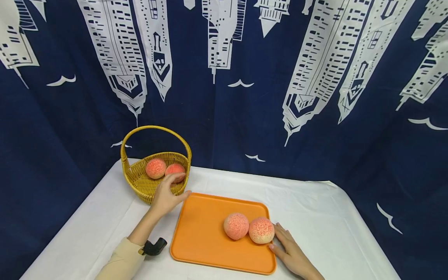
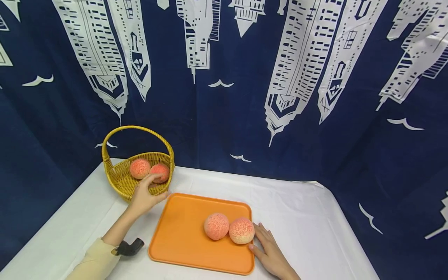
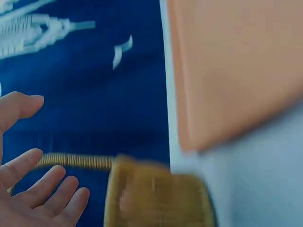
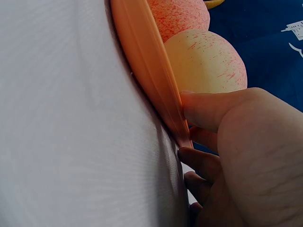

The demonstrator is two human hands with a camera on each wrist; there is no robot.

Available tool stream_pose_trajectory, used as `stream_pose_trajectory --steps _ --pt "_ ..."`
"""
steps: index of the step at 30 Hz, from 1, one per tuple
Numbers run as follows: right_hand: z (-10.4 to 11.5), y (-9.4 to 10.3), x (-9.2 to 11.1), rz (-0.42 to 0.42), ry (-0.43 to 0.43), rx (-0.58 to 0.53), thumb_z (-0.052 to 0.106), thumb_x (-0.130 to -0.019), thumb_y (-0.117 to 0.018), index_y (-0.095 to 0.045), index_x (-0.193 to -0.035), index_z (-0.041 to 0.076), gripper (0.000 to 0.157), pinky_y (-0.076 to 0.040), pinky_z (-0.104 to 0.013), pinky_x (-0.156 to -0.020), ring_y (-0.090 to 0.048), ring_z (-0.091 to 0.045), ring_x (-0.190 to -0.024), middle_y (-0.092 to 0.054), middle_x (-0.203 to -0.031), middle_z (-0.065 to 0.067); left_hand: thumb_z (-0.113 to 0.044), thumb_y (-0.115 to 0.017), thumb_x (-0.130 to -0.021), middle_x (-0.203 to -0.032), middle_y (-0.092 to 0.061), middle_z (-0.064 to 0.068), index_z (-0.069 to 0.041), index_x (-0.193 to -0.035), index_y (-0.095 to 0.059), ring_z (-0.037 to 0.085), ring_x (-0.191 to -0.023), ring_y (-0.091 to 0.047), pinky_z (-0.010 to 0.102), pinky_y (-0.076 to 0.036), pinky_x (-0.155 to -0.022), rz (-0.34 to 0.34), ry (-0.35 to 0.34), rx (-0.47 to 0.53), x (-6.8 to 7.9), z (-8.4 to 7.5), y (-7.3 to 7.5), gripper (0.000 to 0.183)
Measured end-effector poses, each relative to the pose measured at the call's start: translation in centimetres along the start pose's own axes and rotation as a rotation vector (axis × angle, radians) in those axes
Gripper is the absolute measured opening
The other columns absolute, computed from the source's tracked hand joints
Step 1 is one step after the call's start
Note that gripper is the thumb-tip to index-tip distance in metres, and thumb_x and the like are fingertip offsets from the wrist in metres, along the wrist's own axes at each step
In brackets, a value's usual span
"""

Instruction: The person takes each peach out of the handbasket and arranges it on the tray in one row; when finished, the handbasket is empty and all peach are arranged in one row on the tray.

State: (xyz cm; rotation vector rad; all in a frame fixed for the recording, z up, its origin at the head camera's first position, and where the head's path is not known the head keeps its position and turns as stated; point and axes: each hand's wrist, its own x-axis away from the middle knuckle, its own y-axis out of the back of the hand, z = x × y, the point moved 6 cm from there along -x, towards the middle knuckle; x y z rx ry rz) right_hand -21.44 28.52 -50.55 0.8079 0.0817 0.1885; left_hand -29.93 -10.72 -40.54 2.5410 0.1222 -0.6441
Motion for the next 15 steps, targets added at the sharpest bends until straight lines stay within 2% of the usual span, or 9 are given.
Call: stream_pose_trajectory --steps 4,6,9,11,15 --pt "0.0 0.1 0.1 -0.016 0.018 0.008 0.039 -0.095 -0.060 -0.041 -0.148 0.005 0.066 0.007 0.006 -0.100 -0.019 -0.039 -0.147 -0.032 -0.157 -0.019 -0.014 -0.082 -0.075 -0.129 -0.057 0.023 0.000 -0.128 -0.059 0.042 -0.118 -0.054 0.055 -0.045 -0.098 -0.038 0.064 -0.045 -1.4 2.0 2.6 0.059" --pt "0.2 0.2 0.1 -0.036 0.053 0.017 0.038 -0.095 -0.060 -0.043 -0.147 0.004 0.064 0.006 0.005 -0.100 -0.021 -0.042 -0.146 -0.033 -0.155 -0.022 -0.014 -0.081 -0.077 -0.132 -0.055 0.023 -0.001 -0.130 -0.057 0.043 -0.123 -0.050 0.058 -0.040 -0.102 -0.047 0.099 -0.069 -2.0 2.9 3.6 0.059" --pt "0.4 0.3 0.1 -0.055 0.081 0.023 0.035 -0.095 -0.060 -0.044 -0.146 0.003 0.062 0.005 0.005 -0.101 -0.022 -0.044 -0.145 -0.035 -0.154 -0.024 -0.011 -0.079 -0.078 -0.132 -0.052 0.026 0.000 -0.130 -0.055 0.045 -0.124 -0.047 0.060 -0.036 -0.102 -0.059 0.149 -0.101 -2.9 4.2 5.0 0.058" --pt "0.3 0.2 0.1 -0.048 0.071 0.016 0.036 -0.095 -0.060 -0.044 -0.146 0.004 0.063 0.006 0.005 -0.101 -0.022 -0.043 -0.145 -0.035 -0.154 -0.023 -0.010 -0.078 -0.079 -0.133 -0.049 0.028 0.001 -0.132 -0.053 0.046 -0.125 -0.045 0.061 -0.035 -0.102 -0.063 0.179 -0.116 -3.5 5.2 5.7 0.059" --pt "-0.2 0.0 -0.1 0.009 -0.004 -0.004 0.039 -0.095 -0.059 -0.040 -0.149 0.005 0.066 0.008 0.006 -0.099 -0.017 -0.038 -0.149 -0.030 -0.158 -0.018 -0.011 -0.075 -0.083 -0.136 -0.044 0.029 0.003 -0.137 -0.047 0.046 -0.127 -0.039 0.060 -0.036 -0.103 -0.057 0.279 -0.130 -4.5 7.4 6.7 0.062"
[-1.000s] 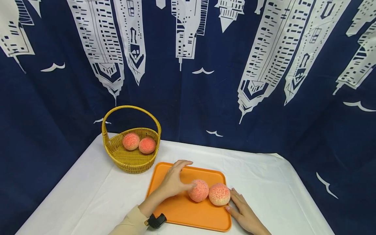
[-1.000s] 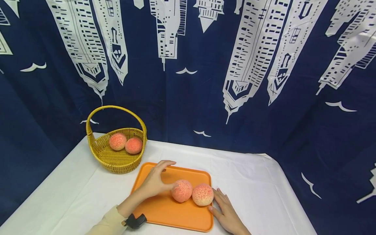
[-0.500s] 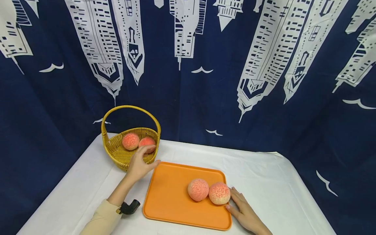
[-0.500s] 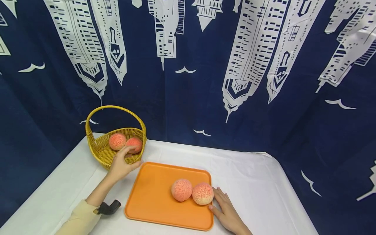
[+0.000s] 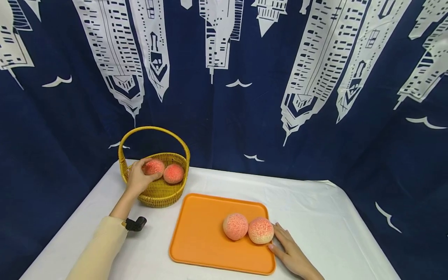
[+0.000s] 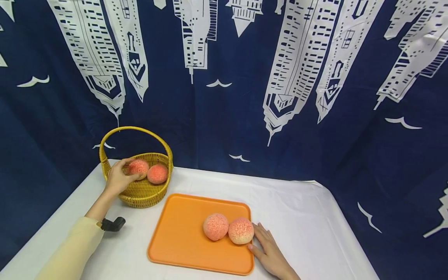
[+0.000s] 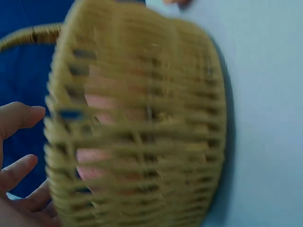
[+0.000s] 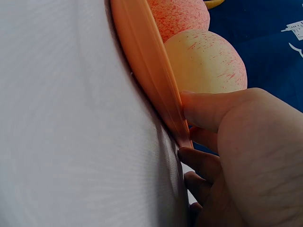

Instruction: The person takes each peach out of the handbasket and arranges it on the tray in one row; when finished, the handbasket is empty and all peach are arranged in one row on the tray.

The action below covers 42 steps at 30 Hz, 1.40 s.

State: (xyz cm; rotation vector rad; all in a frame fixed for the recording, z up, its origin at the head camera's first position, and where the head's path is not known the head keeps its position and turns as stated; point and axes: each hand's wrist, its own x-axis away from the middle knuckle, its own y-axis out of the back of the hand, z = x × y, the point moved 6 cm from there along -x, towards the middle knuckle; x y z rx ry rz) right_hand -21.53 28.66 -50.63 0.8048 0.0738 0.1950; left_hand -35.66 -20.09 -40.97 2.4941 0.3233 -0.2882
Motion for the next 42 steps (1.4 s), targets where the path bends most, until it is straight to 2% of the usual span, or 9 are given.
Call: stream_pose_trajectory --steps 3,6,10,16,22,26,42 --pt "-0.2 -0.1 -0.1 0.037 -0.035 -0.007 0.040 -0.095 -0.059 -0.037 -0.150 0.006 0.068 0.009 0.006 -0.098 -0.014 -0.035 -0.150 -0.026 -0.160 -0.017 -0.013 -0.073 -0.085 -0.137 -0.043 0.030 0.002 -0.141 -0.043 0.044 -0.126 -0.038 0.057 -0.036 -0.103 0.024 0.078 -0.012 -1.0 1.4 0.1 0.065" --pt "-0.3 -0.1 -0.1 0.043 -0.039 -0.009 0.039 -0.095 -0.059 -0.036 -0.150 0.006 0.068 0.009 0.006 -0.098 -0.013 -0.035 -0.150 -0.025 -0.160 -0.016 -0.013 -0.072 -0.086 -0.136 -0.042 0.031 0.003 -0.143 -0.039 0.045 -0.124 -0.039 0.057 -0.037 -0.103 0.054 0.119 -0.031 -1.8 2.2 -0.1 0.068" --pt "-0.3 -0.1 -0.1 0.044 -0.043 -0.013 0.039 -0.095 -0.060 -0.036 -0.151 0.007 0.068 0.009 0.006 -0.098 -0.013 -0.034 -0.150 -0.026 -0.160 -0.016 -0.014 -0.072 -0.086 -0.140 -0.038 0.033 0.004 -0.145 -0.035 0.048 -0.129 -0.037 0.060 -0.033 -0.106 0.093 0.136 -0.064 -2.9 3.0 -0.7 0.072" --pt "-0.3 -0.1 -0.1 0.052 -0.057 0.002 0.041 -0.095 -0.059 -0.037 -0.151 0.008 0.069 0.010 0.006 -0.097 -0.013 -0.033 -0.150 -0.026 -0.160 -0.016 -0.014 -0.070 -0.086 -0.144 -0.035 0.035 0.008 -0.145 -0.032 0.050 -0.133 -0.034 0.060 -0.030 -0.110 0.134 0.153 -0.084 -3.6 3.7 -1.5 0.074" --pt "-0.4 -0.1 -0.1 0.054 -0.058 0.002 0.040 -0.095 -0.060 -0.036 -0.151 0.008 0.069 0.010 0.006 -0.097 -0.013 -0.033 -0.151 -0.025 -0.160 -0.015 -0.014 -0.074 -0.081 -0.145 -0.033 0.035 0.008 -0.144 -0.033 0.050 -0.135 -0.031 0.062 -0.029 -0.111 0.110 0.131 -0.083 -3.9 3.9 -2.3 0.078" --pt "-0.4 -0.1 -0.1 0.051 -0.053 0.004 0.040 -0.095 -0.060 -0.037 -0.151 0.008 0.069 0.009 0.006 -0.097 -0.014 -0.033 -0.150 -0.026 -0.160 -0.016 -0.015 -0.077 -0.079 -0.146 -0.034 0.034 0.007 -0.144 -0.035 0.050 -0.135 -0.030 0.063 -0.027 -0.111 0.081 0.113 -0.120 -3.9 3.8 -2.3 0.080" --pt "-0.1 0.1 0.2 -0.019 0.012 -0.009 0.037 -0.094 -0.062 -0.041 -0.148 0.005 0.066 0.007 0.005 -0.101 -0.018 -0.036 -0.148 -0.030 -0.157 -0.018 -0.018 -0.079 -0.078 -0.137 -0.044 0.033 0.004 -0.142 -0.039 0.048 -0.127 -0.041 0.062 -0.033 -0.106 0.016 0.114 -0.111 -3.1 3.2 -1.2 0.079"
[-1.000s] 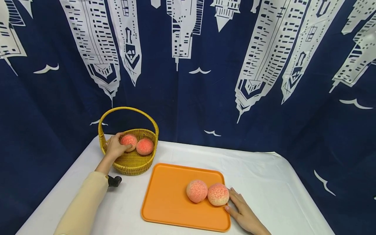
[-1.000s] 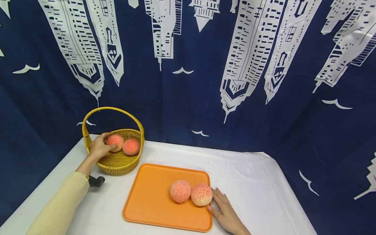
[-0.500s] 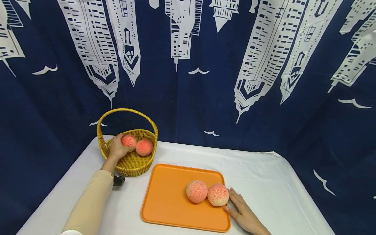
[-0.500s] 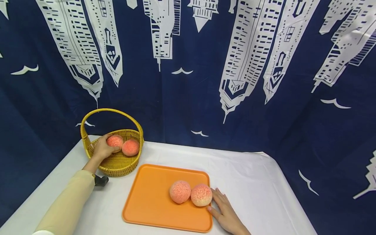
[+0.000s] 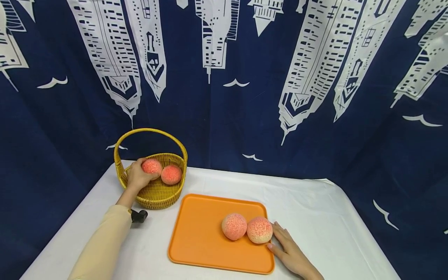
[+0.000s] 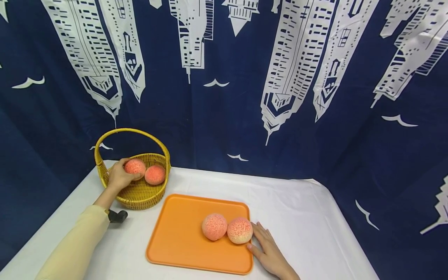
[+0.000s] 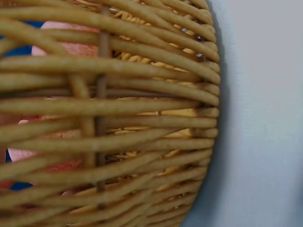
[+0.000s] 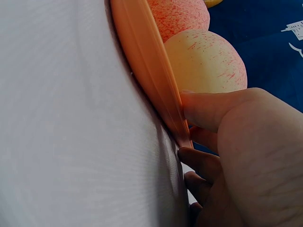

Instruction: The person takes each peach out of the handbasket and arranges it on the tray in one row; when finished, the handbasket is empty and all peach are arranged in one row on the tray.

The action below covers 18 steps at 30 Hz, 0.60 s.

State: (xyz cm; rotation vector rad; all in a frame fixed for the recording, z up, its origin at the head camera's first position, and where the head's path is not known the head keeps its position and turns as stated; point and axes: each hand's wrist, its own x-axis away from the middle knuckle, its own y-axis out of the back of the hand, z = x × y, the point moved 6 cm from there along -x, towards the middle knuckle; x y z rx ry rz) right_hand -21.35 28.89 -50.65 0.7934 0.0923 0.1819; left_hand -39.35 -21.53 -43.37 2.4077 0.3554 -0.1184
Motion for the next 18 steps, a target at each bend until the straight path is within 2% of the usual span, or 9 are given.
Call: stream_pose_trajectory --steps 7,13,18 --pt "0.2 0.0 0.0 -0.019 0.022 0.004 0.036 -0.094 -0.062 -0.042 -0.147 0.004 0.065 0.006 0.005 -0.101 -0.020 -0.040 -0.147 -0.032 -0.156 -0.021 -0.019 -0.080 -0.078 -0.139 -0.044 0.031 0.000 -0.143 -0.041 0.048 -0.128 -0.038 0.061 -0.032 -0.105 -0.036 -0.001 0.051 1.0 -0.4 0.9 0.078" --pt "0.2 0.1 -0.1 -0.022 0.010 0.012 0.039 -0.093 -0.062 -0.042 -0.147 0.006 0.066 0.006 0.005 -0.102 -0.019 -0.038 -0.147 -0.033 -0.156 -0.017 -0.015 -0.080 -0.078 -0.136 -0.045 0.029 0.001 -0.141 -0.042 0.045 -0.126 -0.041 0.059 -0.037 -0.104 -0.072 -0.032 0.122 3.0 -1.2 1.9 0.075" --pt "0.5 0.1 0.1 -0.050 0.065 0.026 0.037 -0.094 -0.062 -0.045 -0.146 0.005 0.063 0.005 0.005 -0.102 -0.023 -0.042 -0.145 -0.038 -0.153 -0.020 -0.014 -0.080 -0.077 -0.130 -0.047 0.026 0.002 -0.139 -0.044 0.041 -0.116 -0.049 0.053 -0.044 -0.097 -0.076 -0.072 0.168 5.1 -2.5 2.3 0.073"
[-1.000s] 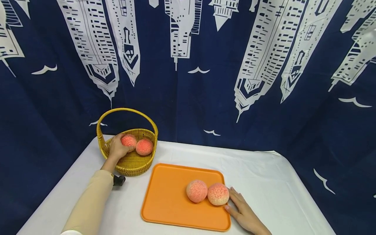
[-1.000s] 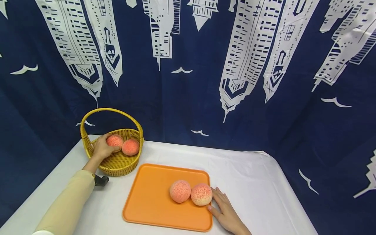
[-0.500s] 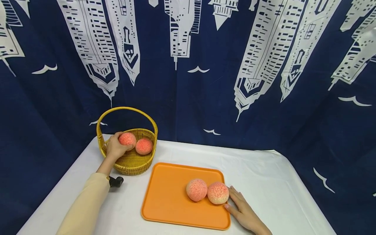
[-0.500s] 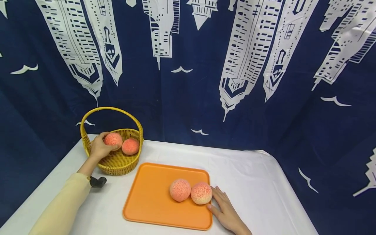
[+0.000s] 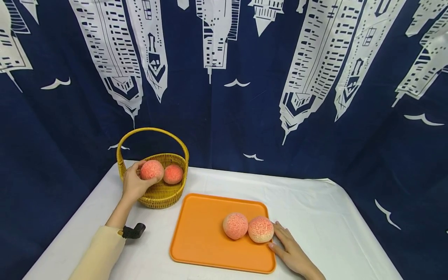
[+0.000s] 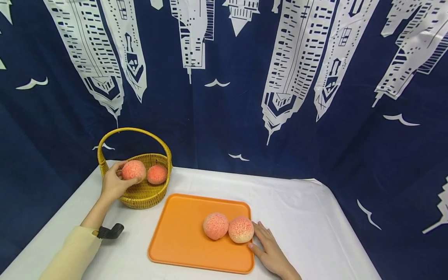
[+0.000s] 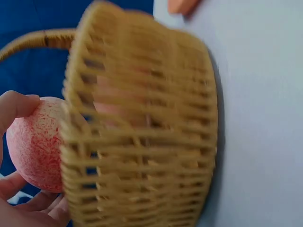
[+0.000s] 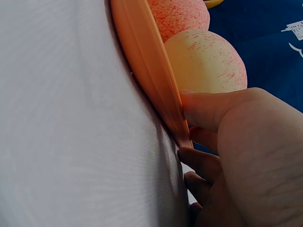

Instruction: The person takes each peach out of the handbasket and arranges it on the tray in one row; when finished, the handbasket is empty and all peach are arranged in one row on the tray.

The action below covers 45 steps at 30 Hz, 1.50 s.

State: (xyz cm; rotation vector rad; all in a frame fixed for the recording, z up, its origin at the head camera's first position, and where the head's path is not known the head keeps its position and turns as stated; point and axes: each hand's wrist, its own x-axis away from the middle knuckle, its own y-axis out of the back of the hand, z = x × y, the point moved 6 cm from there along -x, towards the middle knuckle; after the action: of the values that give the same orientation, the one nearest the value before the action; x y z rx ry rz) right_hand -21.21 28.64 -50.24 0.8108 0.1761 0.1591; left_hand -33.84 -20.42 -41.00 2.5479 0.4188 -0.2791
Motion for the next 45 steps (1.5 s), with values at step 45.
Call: stream_pose_trajectory --steps 45 --pt "-0.5 -0.3 -0.3 0.090 -0.108 -0.006 0.040 -0.094 -0.061 -0.040 -0.148 0.004 0.069 0.009 0.005 -0.099 -0.016 -0.036 -0.149 -0.029 -0.158 -0.019 -0.018 -0.088 -0.062 -0.114 -0.063 0.006 -0.012 -0.121 -0.056 0.018 -0.098 -0.064 0.026 -0.054 -0.086 0.524 -0.286 0.192 12.3 -5.8 -12.9 0.067"
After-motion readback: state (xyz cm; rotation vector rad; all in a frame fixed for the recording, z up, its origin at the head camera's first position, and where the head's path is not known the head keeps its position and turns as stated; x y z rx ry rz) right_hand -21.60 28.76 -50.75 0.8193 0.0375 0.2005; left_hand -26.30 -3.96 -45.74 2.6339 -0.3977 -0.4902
